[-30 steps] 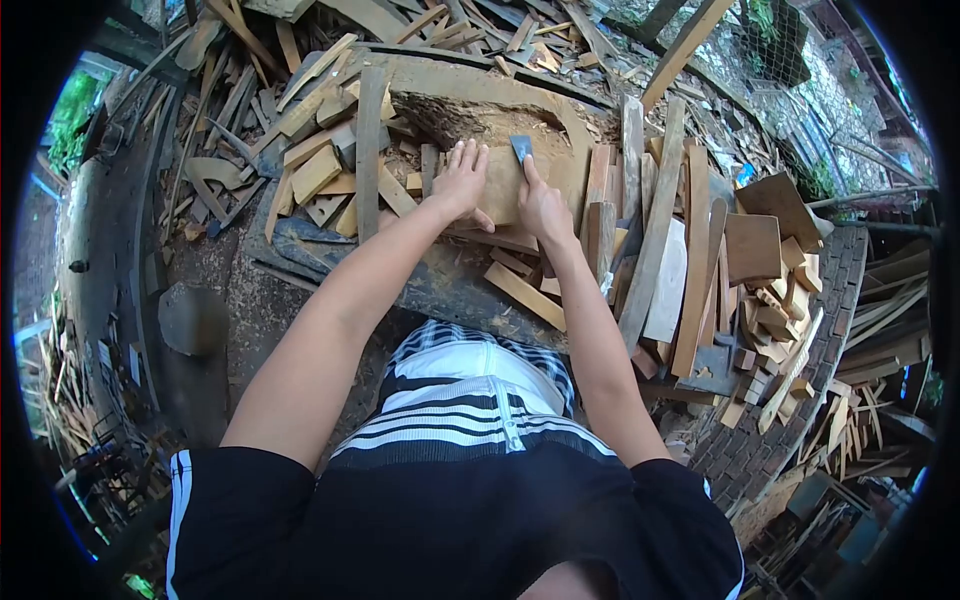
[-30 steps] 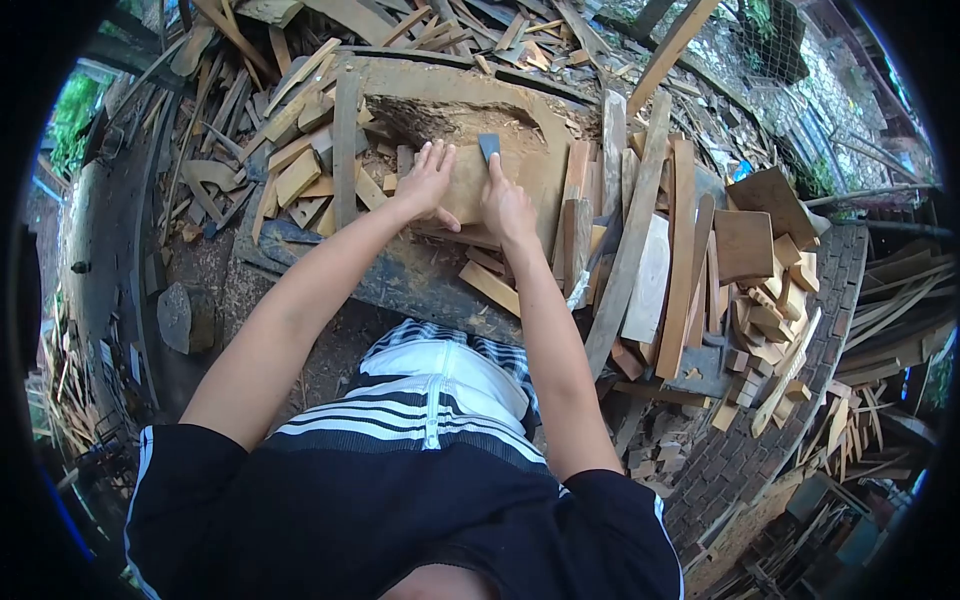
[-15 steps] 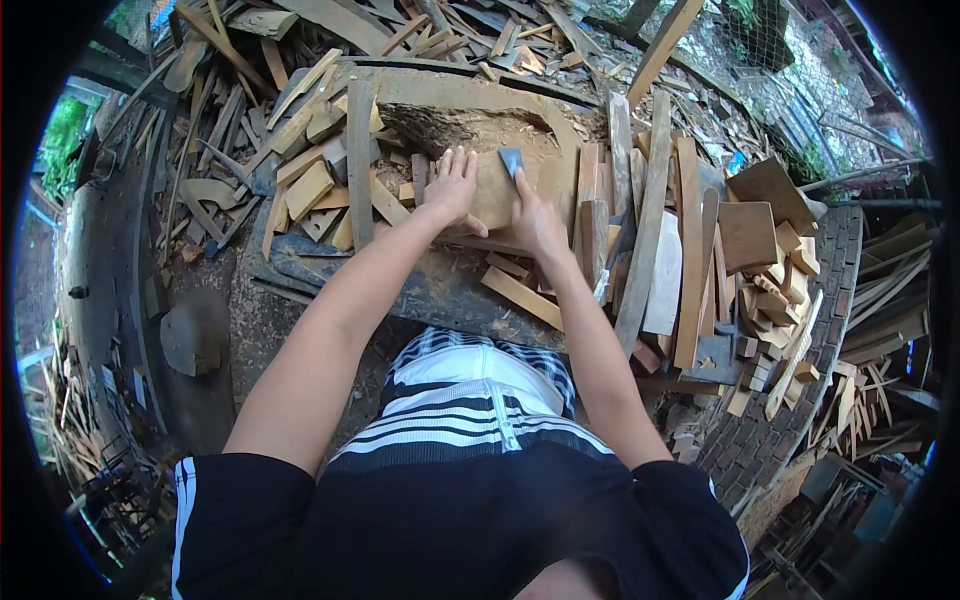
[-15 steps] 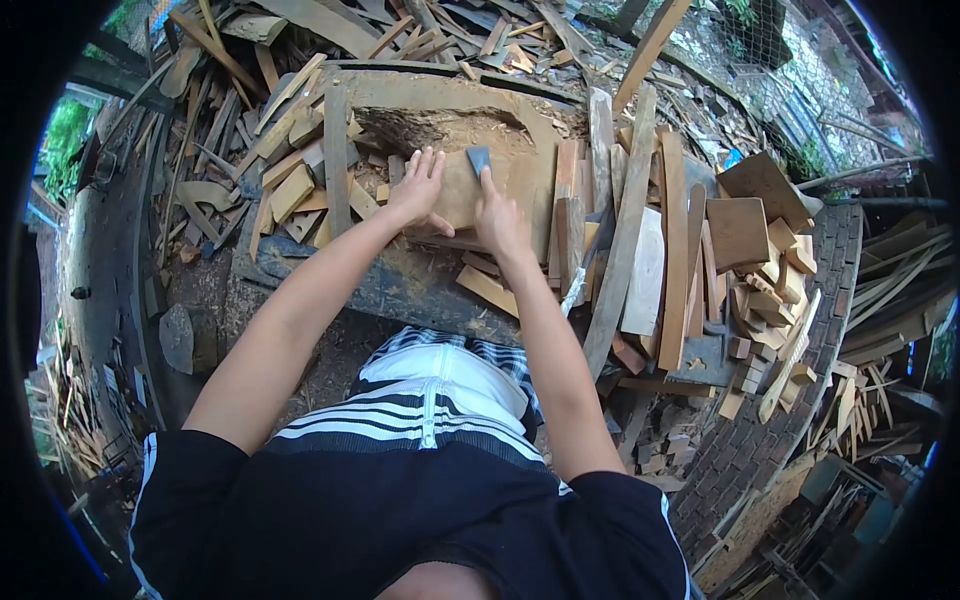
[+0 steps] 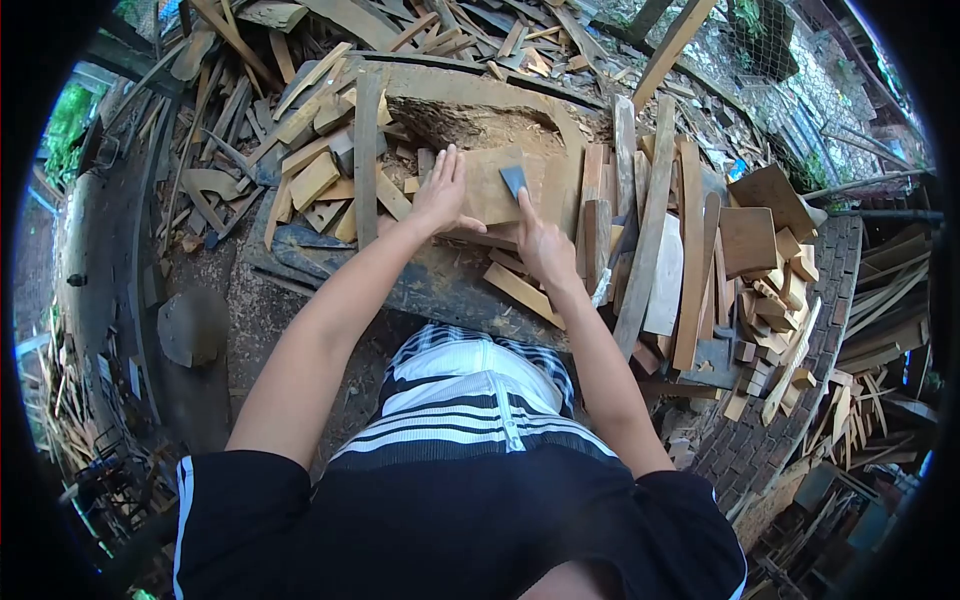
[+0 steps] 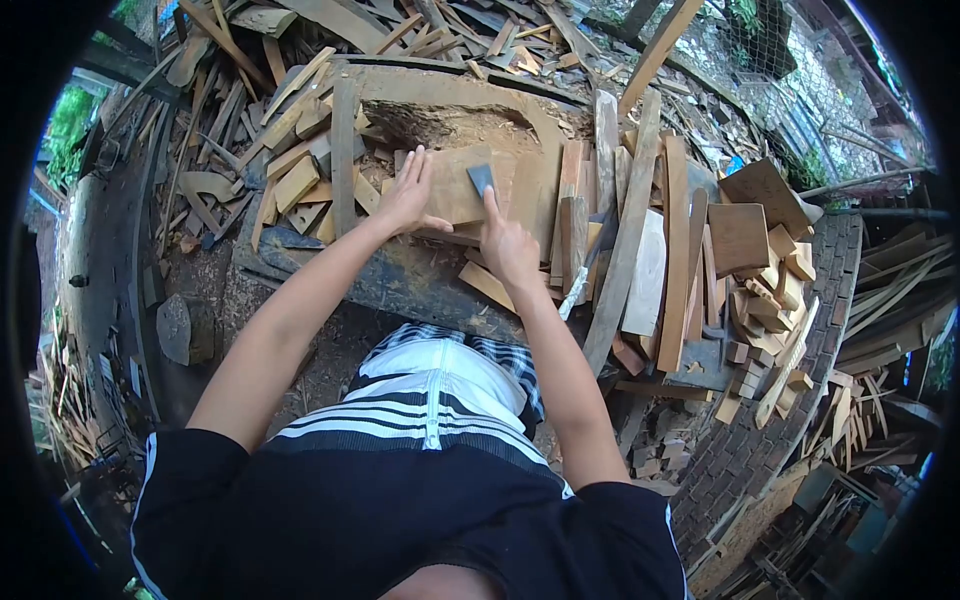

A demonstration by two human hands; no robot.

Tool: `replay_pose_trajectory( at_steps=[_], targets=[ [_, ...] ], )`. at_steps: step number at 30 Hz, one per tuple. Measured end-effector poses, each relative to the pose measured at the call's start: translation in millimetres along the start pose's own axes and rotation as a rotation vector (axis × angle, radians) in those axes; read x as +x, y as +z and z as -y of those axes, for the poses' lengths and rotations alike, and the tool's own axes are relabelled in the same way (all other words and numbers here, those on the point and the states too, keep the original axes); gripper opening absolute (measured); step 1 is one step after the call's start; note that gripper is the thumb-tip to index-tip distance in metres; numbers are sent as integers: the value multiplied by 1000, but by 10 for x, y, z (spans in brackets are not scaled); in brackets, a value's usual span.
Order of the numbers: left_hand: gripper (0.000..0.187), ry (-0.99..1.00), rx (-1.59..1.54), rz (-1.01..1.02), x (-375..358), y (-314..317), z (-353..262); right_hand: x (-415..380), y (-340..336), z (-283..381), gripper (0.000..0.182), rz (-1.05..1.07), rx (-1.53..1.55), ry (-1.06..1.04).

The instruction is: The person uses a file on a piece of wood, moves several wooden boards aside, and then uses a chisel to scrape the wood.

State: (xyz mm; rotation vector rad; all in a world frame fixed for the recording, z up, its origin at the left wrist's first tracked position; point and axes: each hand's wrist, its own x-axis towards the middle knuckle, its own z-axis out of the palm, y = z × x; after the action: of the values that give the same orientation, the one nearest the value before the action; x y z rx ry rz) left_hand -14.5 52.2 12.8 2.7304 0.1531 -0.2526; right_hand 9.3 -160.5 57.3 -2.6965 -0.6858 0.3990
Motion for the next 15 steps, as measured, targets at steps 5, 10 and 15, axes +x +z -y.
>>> replay_pose_trajectory(
  at_steps=[5,10,15],
  targets=[
    [139,33,-20,-23,-58,-45,14,-533,-1,-17,57,112,-93,-18],
    [135,20,23,-3,-23,-167,7,198,189,89,55,-17,-72,-122],
    [132,188,52,144,44,-323,285,20,243,45,55,-161,-49,-225]
  ],
)
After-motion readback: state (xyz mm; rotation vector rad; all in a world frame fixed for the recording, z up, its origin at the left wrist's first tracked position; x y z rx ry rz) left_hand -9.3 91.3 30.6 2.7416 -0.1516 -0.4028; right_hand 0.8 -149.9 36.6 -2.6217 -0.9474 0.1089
